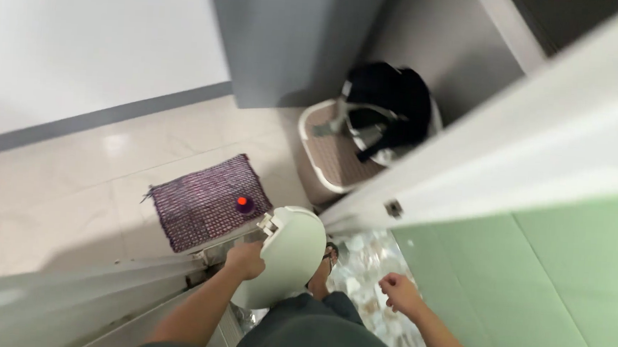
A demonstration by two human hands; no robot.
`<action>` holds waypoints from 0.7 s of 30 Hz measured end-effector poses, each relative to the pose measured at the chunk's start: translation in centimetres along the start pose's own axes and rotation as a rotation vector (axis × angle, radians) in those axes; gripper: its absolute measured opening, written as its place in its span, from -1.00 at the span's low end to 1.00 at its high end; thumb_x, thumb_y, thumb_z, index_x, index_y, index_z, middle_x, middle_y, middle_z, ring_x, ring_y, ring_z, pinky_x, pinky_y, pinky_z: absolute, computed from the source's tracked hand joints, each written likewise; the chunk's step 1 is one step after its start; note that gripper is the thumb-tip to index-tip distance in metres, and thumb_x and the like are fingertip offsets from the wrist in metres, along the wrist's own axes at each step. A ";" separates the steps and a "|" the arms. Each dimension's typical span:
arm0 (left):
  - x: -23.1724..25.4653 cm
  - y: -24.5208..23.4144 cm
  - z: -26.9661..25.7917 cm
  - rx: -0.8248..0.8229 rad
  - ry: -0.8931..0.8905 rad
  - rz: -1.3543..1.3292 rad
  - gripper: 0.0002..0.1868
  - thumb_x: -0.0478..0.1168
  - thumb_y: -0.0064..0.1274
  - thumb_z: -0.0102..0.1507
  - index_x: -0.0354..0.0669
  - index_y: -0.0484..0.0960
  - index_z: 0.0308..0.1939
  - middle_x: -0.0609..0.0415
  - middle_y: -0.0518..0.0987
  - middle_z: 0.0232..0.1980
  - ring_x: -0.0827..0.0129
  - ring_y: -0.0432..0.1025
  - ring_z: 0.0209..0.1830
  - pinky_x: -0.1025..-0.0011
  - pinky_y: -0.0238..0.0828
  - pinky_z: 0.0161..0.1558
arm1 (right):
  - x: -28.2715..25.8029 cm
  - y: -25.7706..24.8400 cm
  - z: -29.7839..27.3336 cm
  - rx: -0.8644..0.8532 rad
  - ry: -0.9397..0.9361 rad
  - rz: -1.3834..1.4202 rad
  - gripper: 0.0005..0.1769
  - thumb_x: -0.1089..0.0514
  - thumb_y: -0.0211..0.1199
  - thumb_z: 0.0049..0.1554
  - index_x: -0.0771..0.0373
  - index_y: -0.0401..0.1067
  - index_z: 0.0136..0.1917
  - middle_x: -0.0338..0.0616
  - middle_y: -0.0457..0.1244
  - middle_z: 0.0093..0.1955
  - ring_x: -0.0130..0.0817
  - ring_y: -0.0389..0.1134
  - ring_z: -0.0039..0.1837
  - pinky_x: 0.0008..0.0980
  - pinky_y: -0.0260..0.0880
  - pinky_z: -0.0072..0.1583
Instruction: Cleaning and reassembling a toilet seat and its mounting components.
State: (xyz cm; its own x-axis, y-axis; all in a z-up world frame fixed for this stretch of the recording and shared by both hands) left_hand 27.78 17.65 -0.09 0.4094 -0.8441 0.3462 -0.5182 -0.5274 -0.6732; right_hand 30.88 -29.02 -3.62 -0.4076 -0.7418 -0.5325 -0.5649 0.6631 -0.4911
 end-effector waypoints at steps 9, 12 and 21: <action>14.7 8.2 -3.6 -0.227 0.382 0.408 -0.58 -0.20 -0.08 0.22 -0.12 0.54 0.16 -0.18 0.59 0.15 -0.01 0.47 0.20 0.09 0.39 0.20 | 23.0 7.0 -17.3 0.185 0.493 0.635 -0.68 0.01 0.12 0.19 0.25 0.52 0.04 -0.10 0.35 -0.14 -0.25 0.38 -0.34 -0.25 0.42 -0.31; 19.3 10.5 -4.5 -0.274 0.435 0.501 -0.62 -0.18 -0.06 0.21 -0.14 0.61 0.08 -0.17 0.60 0.14 -0.01 0.51 0.17 0.09 0.43 0.18 | 27.8 10.6 -20.8 0.223 0.559 0.650 -0.70 0.06 0.21 0.12 0.29 0.54 0.02 -0.10 0.33 -0.22 -0.25 0.35 -0.37 -0.22 0.35 -0.36; 36.5 16.4 -7.7 -0.245 0.599 0.436 -0.55 0.02 0.17 0.13 -0.04 0.68 0.06 -0.20 0.66 0.02 -0.06 0.54 0.07 0.07 0.46 0.11 | 39.7 12.8 -29.5 0.425 0.477 0.285 -0.67 0.00 0.33 -0.01 0.26 0.62 -0.08 0.01 0.45 -0.17 -0.20 0.48 -0.12 -0.22 0.47 0.00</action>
State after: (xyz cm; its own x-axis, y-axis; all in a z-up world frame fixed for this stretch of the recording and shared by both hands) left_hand 28.46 -22.56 6.51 -0.3087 -0.8513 0.4242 -0.7191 -0.0831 -0.6900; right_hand -13.75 -52.95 -10.74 -0.8236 -0.4315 -0.3680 -0.0992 0.7485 -0.6556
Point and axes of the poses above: each hand's wrist, its own z-axis towards the middle knuckle, its own y-axis out of the palm, x = y × z, the point moved 10 cm from there along z, towards the middle knuckle
